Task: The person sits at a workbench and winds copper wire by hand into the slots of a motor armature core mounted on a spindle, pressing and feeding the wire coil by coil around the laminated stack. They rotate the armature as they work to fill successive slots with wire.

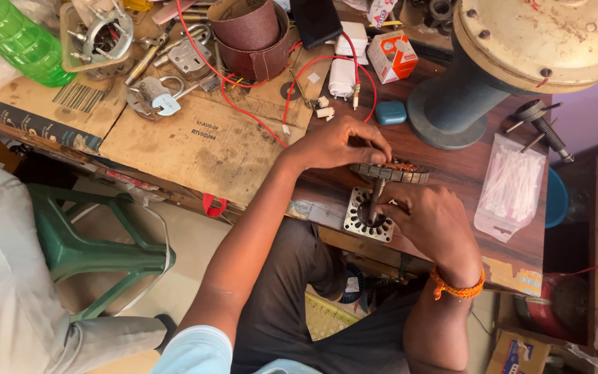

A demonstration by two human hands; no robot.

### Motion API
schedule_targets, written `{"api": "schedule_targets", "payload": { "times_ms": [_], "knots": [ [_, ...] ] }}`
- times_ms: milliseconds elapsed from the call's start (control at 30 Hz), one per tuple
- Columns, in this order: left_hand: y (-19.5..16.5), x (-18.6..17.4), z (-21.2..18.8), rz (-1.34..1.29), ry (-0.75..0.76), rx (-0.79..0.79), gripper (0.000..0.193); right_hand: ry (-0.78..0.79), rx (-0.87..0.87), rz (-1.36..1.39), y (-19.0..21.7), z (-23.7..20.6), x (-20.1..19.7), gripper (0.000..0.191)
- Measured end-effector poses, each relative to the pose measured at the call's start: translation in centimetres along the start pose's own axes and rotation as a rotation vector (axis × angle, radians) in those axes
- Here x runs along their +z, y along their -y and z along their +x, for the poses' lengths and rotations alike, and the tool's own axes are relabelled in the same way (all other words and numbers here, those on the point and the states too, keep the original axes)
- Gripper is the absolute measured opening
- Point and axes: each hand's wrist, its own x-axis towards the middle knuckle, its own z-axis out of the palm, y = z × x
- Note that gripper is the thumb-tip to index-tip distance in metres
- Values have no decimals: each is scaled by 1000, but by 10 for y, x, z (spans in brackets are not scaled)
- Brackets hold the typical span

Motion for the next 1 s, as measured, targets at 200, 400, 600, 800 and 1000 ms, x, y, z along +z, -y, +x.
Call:
{"api": "schedule_targets", "payload": {
  "times_ms": [200,400,600,800,1000],
  "knots": [
    [-39,43,-26,469,-276,160,47,-76,-156,82,-24,-3,-2,22],
    [-33,58,-28,576,-444,210,43,-147,199,324,-37,-20,-25,14],
    [-27,69,-30,610,-501,170,39,-290,130,421,-25,-19,-23,12],
    [-27,71,-30,618,-519,173,38,-439,56,422,-23,8,1,13],
    [-31,71,-29,612,-512,148,37,-514,107,539,-30,17,10,13]
  ]
}}
